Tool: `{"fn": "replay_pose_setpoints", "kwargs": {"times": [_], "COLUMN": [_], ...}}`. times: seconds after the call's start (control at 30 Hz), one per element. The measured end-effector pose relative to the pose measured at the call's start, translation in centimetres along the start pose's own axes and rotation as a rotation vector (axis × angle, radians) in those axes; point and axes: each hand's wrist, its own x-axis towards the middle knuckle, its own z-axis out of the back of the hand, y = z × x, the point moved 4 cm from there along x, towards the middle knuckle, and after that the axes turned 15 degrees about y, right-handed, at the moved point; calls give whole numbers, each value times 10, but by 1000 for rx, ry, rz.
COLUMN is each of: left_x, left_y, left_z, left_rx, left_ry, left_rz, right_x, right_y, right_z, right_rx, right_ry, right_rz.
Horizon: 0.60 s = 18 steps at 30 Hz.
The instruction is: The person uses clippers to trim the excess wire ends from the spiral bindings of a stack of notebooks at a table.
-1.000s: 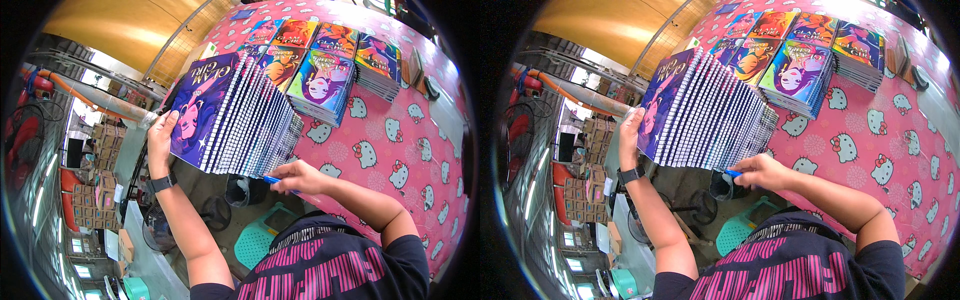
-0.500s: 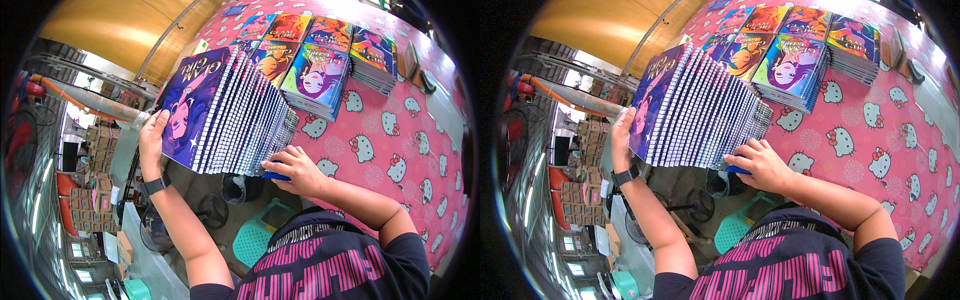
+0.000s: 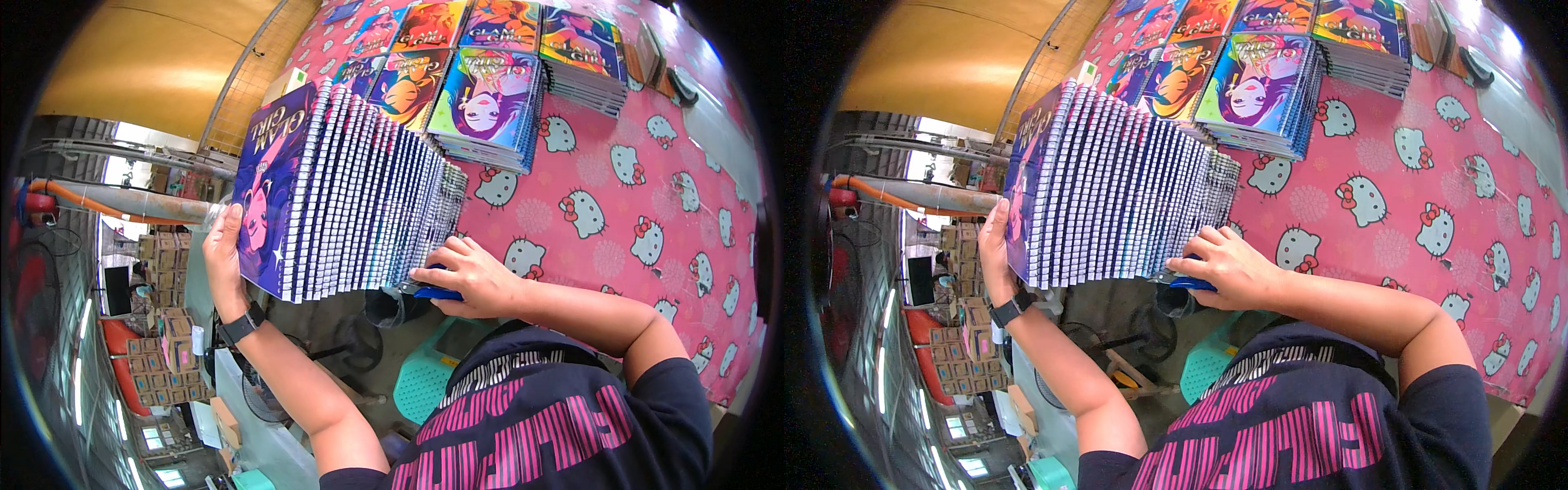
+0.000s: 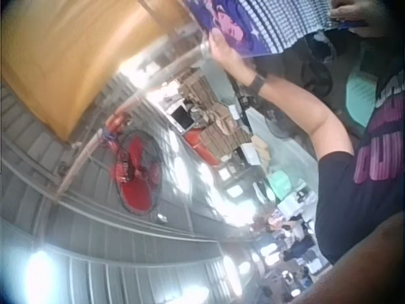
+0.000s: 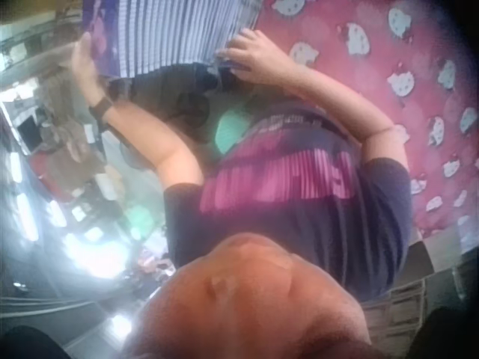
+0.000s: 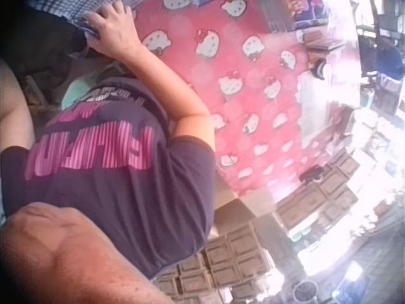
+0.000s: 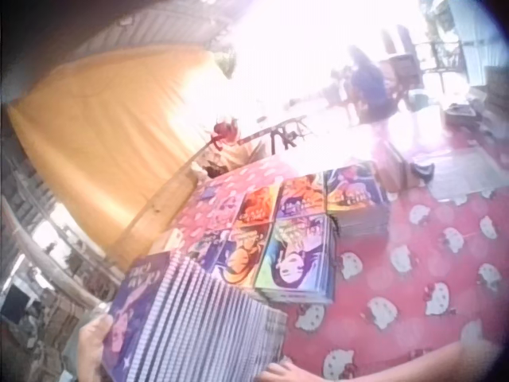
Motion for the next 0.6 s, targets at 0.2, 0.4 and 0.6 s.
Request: {"fn": "replay_pose_setpoints", "kwargs": {"times": [0.2,0.4,0.6], "left_x": [0,0,2], "left_y": [1,-1,-4], "left_z": [-3,-3,-4], "left_rx": [-50,-108,-93], "left_ry": [16,2,-11], "left_rz": [-13,-41,-8], "right_x": [0,5,6], "right_y": [-4,-20,-23], "right_z": [4,-4,-5], "right_rx": [15,478,785], "right_ry": [-55,137,359], "right_rz": [21,-74,-306]}}
